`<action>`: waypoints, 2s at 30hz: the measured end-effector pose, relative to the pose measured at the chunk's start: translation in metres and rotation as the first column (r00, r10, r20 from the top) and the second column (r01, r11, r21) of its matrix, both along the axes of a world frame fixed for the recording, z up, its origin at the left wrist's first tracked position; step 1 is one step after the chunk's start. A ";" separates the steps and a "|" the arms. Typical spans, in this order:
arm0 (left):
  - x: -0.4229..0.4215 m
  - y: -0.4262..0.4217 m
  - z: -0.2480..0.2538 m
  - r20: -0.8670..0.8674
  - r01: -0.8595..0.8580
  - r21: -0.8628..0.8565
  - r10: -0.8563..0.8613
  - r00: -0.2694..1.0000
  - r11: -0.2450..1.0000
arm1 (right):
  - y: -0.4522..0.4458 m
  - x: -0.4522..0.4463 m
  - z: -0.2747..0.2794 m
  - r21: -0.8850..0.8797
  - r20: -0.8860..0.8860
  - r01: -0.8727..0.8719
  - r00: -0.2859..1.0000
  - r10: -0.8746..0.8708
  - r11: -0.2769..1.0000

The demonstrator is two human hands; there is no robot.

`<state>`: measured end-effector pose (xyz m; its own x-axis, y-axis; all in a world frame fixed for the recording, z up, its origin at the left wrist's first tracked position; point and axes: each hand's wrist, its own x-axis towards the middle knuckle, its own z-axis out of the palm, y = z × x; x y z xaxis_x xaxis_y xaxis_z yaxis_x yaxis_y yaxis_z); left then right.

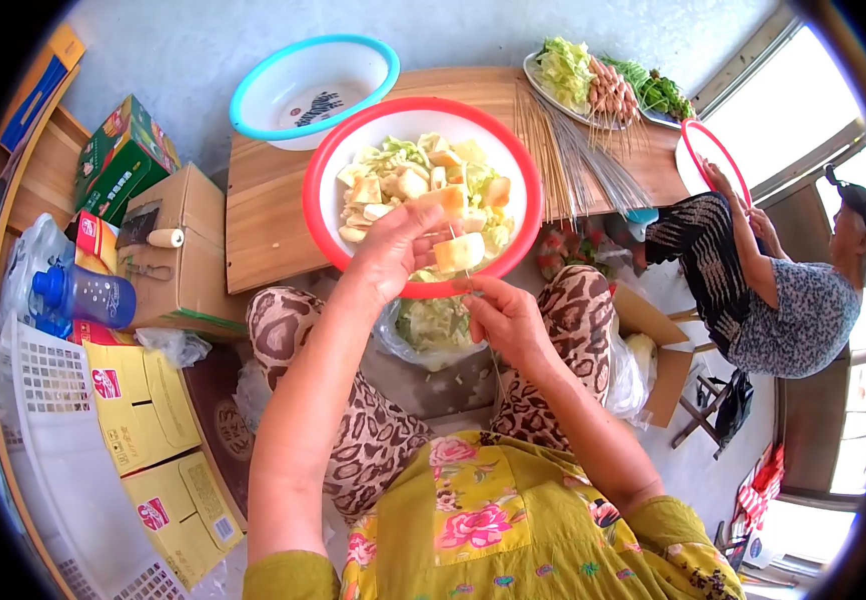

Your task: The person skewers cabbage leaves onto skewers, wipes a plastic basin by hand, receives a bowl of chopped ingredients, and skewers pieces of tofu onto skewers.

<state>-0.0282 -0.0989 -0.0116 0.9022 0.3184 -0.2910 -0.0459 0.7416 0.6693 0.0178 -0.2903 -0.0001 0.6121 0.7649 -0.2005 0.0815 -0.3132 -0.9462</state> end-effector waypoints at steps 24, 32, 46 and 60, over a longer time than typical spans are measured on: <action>0.000 -0.006 -0.002 0.065 0.047 0.130 -0.056 0.996 0.990 | 0.002 0.002 -0.003 0.050 -0.097 -0.011 0.995 0.016 0.999; -0.012 -0.008 0.022 -0.014 0.118 0.382 -0.122 0.992 0.917 | 0.005 0.012 0.024 0.116 -0.104 0.039 0.994 -0.027 0.993; -0.089 -0.058 0.080 -0.045 0.045 0.573 -0.023 0.999 0.818 | 0.052 -0.007 0.084 0.498 -0.192 0.009 0.976 0.099 0.867; -0.186 0.108 -0.022 -0.357 -0.098 0.713 0.479 0.802 0.694 | -0.023 0.015 0.063 0.228 -0.043 -0.031 0.998 0.042 0.973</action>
